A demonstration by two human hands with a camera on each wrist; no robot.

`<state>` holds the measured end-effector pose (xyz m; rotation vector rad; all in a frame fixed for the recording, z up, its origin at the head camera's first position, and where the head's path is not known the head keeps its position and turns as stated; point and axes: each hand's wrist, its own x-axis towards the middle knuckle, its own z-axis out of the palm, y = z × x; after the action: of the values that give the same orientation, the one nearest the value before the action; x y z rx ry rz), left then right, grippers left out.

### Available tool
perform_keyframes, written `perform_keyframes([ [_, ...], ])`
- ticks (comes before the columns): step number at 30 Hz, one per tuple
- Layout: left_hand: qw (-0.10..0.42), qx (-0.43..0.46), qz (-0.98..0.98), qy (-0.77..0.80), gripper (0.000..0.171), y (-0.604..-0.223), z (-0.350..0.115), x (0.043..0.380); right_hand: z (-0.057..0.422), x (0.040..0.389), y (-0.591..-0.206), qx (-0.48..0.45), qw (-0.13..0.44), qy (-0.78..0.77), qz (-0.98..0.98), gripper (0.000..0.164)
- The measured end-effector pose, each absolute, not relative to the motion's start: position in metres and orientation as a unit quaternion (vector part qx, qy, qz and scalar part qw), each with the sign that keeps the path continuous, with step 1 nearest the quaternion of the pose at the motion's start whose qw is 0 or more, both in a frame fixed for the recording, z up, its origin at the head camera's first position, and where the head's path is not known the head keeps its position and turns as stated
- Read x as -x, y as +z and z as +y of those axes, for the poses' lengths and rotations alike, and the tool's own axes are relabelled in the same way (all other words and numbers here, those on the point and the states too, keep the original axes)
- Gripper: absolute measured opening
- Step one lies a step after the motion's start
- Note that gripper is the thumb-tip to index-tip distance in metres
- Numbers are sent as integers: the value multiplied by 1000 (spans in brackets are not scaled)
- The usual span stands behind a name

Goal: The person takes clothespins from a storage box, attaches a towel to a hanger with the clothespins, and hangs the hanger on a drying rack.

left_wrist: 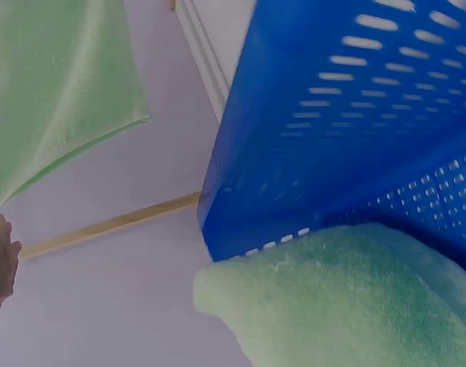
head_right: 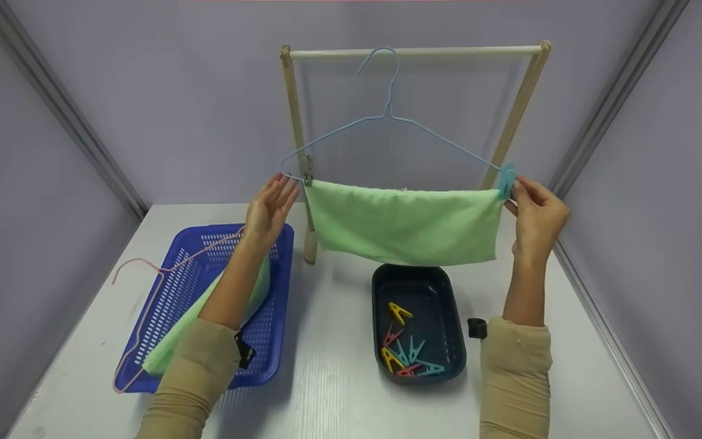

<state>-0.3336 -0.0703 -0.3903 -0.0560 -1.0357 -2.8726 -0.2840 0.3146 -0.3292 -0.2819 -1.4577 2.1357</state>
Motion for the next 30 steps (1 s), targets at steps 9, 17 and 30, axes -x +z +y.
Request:
perform_keyframes([
  [9, 1, 51, -383, -922, 48, -376, -59, 346, 330, 292, -309, 106, 266, 803, -523, 15],
  [17, -37, 62, -354, -932, 50, -370, -56, 352, 338, 296, -296, 110, 254, 809, -519, 16],
  [30, -9, 113, -432, -895, 50, -359, -56, 352, 341, 307, -281, 124, 238, 797, -541, 11],
])
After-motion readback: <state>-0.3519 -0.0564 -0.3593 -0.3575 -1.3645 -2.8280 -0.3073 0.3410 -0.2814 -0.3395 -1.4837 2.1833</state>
